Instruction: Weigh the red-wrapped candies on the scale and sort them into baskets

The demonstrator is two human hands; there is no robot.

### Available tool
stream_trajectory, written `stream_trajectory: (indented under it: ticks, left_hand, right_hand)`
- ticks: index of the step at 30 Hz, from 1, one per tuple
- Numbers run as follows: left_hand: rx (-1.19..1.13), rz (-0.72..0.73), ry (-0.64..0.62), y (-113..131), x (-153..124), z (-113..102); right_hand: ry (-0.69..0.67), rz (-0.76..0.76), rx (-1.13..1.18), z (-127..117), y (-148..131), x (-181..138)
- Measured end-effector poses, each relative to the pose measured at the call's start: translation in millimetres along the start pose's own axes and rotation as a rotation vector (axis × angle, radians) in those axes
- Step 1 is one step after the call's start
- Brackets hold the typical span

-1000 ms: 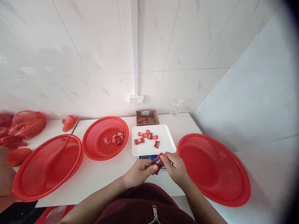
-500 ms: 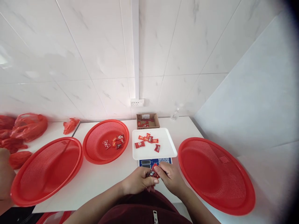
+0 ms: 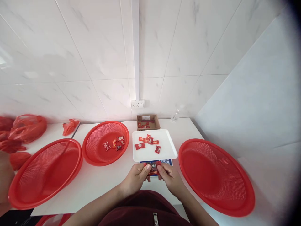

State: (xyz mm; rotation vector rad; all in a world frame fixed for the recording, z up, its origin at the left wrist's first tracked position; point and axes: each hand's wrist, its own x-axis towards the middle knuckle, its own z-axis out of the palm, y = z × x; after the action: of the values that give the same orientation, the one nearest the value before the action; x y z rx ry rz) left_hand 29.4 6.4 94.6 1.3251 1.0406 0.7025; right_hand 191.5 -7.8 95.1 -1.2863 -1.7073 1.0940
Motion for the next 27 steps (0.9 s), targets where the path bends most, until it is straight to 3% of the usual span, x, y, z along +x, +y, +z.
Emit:
stream_trajectory:
  ticks: [5, 8, 13, 22, 27]
  left_hand:
    - [-0.018, -0.05, 0.0, -5, 3, 2]
    - [0.024, -0.033, 0.046, -6, 3, 2]
    - [0.035, -0.069, 0.004, -5, 3, 1]
    - [0.081, -0.057, 0.027, -17, 14, -2]
    - [-0.038, -0.171, 0.123, -30, 26, -1]
  right_hand:
    - [-0.006, -0.098, -0.07, -2, -4, 2]
    - [-0.009, -0.074, -0.057, -2, 1, 2]
    - [-0.001, -0.052, -0.086, -1, 10, 3]
    - [-0.033, 0.033, -0.019, -1, 24, 12]
    - [-0.053, 0.176, 0.135, 8, 56, 35]
